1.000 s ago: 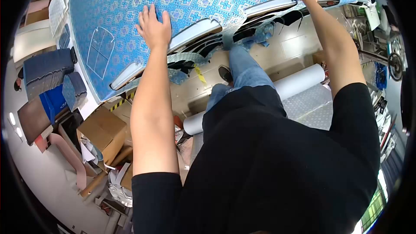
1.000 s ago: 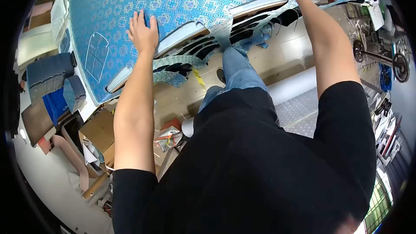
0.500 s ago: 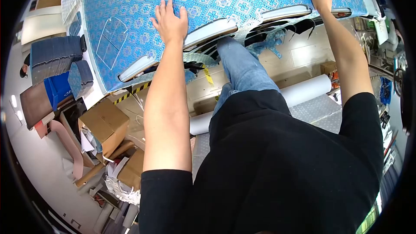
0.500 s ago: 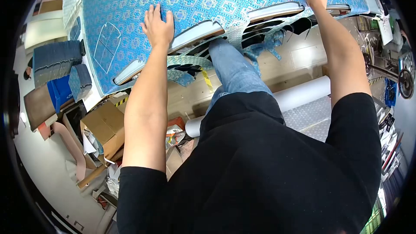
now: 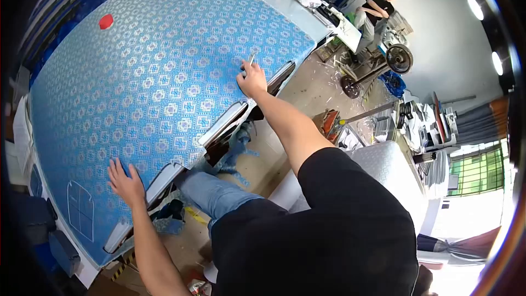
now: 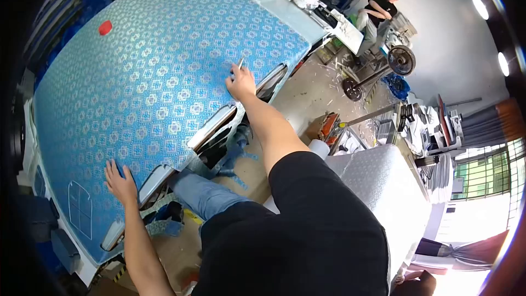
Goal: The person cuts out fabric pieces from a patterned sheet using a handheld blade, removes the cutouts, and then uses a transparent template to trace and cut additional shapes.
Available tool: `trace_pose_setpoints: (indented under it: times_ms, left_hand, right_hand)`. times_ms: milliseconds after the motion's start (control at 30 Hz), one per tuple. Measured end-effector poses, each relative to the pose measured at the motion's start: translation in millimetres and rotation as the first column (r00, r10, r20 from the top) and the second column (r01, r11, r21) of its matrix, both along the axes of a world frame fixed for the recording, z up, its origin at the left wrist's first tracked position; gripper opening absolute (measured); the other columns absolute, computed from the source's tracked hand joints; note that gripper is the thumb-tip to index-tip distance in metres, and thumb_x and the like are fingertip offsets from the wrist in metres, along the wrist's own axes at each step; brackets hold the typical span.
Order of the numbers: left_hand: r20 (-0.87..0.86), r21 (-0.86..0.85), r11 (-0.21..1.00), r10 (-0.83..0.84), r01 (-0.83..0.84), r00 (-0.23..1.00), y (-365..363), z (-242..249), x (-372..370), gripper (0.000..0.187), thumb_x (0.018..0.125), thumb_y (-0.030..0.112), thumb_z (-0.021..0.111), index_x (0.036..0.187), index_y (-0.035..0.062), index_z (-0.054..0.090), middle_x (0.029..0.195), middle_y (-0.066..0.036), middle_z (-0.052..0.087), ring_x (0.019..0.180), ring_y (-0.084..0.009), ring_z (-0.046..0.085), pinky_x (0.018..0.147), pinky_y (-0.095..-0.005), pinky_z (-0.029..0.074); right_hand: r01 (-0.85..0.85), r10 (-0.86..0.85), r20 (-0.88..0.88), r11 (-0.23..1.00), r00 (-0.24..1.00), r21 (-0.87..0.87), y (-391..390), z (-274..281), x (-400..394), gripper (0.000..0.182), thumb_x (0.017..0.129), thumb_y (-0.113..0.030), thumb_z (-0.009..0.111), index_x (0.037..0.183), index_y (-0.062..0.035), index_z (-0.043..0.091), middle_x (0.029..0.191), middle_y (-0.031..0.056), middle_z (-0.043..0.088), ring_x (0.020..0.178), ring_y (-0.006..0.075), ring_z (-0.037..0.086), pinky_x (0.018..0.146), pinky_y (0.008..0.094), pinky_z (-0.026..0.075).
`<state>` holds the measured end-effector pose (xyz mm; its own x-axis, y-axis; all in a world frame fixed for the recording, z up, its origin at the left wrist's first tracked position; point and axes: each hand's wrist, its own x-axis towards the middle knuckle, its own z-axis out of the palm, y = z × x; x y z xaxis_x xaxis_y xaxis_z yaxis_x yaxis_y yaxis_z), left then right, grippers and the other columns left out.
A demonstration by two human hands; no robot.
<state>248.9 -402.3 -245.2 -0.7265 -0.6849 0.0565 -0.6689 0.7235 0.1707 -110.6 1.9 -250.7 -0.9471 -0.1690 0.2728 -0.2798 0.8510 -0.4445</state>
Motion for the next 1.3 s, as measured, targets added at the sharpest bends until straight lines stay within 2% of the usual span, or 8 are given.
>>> trace_pose_setpoints:
  times_ms: [200, 333, 533, 567, 867, 1033, 1100, 1300]
  left_hand:
    - [0.086, 0.059, 0.996, 0.056, -0.061, 0.995, 12, 16, -4, 0.059, 0.111, 0.044, 0.045, 0.163, 0.0162, 0.04, 0.172, -0.007, 0.029, 0.16, -0.0302, 0.021, 0.129, -0.0613, 0.013]
    - [0.065, 0.032, 0.998, 0.055, -0.058, 0.996, 11, 13, -2, 0.058, 0.111, 0.043, 0.046, 0.162, 0.0163, 0.04, 0.172, -0.007, 0.029, 0.16, -0.0301, 0.021, 0.129, -0.0609, 0.013]
    - [0.071, 0.054, 0.997, 0.058, -0.062, 0.996, 11, 16, -3, 0.059, 0.11, 0.041, 0.048, 0.163, 0.0174, 0.039, 0.173, -0.005, 0.028, 0.16, -0.0295, 0.021, 0.13, -0.0587, 0.012]
    - [0.064, 0.047, 0.997, 0.059, -0.062, 0.996, 12, 15, -3, 0.058, 0.11, 0.041, 0.048, 0.162, 0.0165, 0.039, 0.172, -0.006, 0.029, 0.16, -0.0294, 0.022, 0.13, -0.0592, 0.012]
    - [0.007, 0.085, 0.991, 0.101, -0.101, 0.995, 10, -1, 3, 0.061, 0.11, 0.044, 0.048, 0.163, 0.0152, 0.038, 0.172, -0.009, 0.027, 0.159, -0.0327, 0.02, 0.13, -0.0607, 0.012]
    - [0.129, 0.037, 0.977, 0.203, -0.209, 0.971, 27, 0, 32, 0.065, 0.111, 0.047, 0.045, 0.166, 0.016, 0.03, 0.174, -0.011, 0.019, 0.161, -0.036, 0.013, 0.129, -0.0633, 0.011]
    - [0.169, 0.089, 0.988, 0.11, -0.127, 0.979, 41, 10, 57, 0.065, 0.112, 0.047, 0.041, 0.167, 0.0168, 0.027, 0.175, -0.01, 0.016, 0.162, -0.0358, 0.009, 0.129, -0.0654, 0.01]
    - [0.231, 0.139, 0.953, 0.231, -0.267, 0.945, 65, 31, 79, 0.064, 0.111, 0.05, 0.041, 0.168, 0.0248, 0.027, 0.176, -0.009, 0.012, 0.157, -0.0539, 0.0, 0.12, -0.0775, 0.003]
  right_hand:
    - [0.027, -0.03, 0.068, 0.999, 0.997, 0.047, 2, 4, 4, 0.059, 0.094, -0.03, 0.063, 0.149, -0.0108, 0.054, 0.126, 0.0103, 0.066, 0.119, 0.0339, 0.057, 0.109, 0.0456, 0.045]
    - [-0.004, 0.002, 0.074, 1.0, 0.997, 0.024, 3, 3, 2, 0.059, 0.094, -0.03, 0.062, 0.149, -0.0108, 0.053, 0.129, 0.0171, 0.062, 0.123, 0.0384, 0.056, 0.11, 0.0481, 0.044]
    - [-0.011, 0.009, 0.044, 0.999, 0.999, 0.045, 3, 8, 6, 0.059, 0.093, -0.027, 0.063, 0.149, -0.0093, 0.053, 0.124, 0.0084, 0.068, 0.121, 0.0303, 0.058, 0.11, 0.0454, 0.044]
    - [-0.06, 0.06, 0.104, 0.998, 0.993, -0.002, 6, 10, 4, 0.059, 0.096, -0.031, 0.061, 0.15, -0.0092, 0.051, 0.127, 0.014, 0.065, 0.126, 0.0339, 0.055, 0.114, 0.0468, 0.04]
    - [-0.028, 0.026, 0.093, 0.999, 0.995, 0.016, 6, 6, 3, 0.058, 0.095, -0.032, 0.062, 0.147, -0.0104, 0.053, 0.127, 0.0176, 0.062, 0.121, 0.0379, 0.057, 0.11, 0.048, 0.044]
    - [0.02, -0.021, 0.095, 1.0, 0.995, 0.004, 6, 6, 5, 0.058, 0.093, -0.03, 0.065, 0.148, -0.0126, 0.055, 0.128, 0.0132, 0.063, 0.12, 0.038, 0.057, 0.108, 0.0486, 0.047]
    - [0.016, -0.014, 0.085, 1.0, 0.996, -0.02, 7, 1, 2, 0.057, 0.092, -0.028, 0.066, 0.147, -0.0146, 0.057, 0.127, 0.0098, 0.065, 0.118, 0.0375, 0.058, 0.105, 0.0481, 0.049]
    - [0.036, -0.034, 0.094, 0.999, 0.995, -0.022, 6, 0, 6, 0.058, 0.092, -0.027, 0.066, 0.148, -0.0172, 0.057, 0.127, 0.0101, 0.065, 0.119, 0.0369, 0.058, 0.105, 0.0481, 0.048]
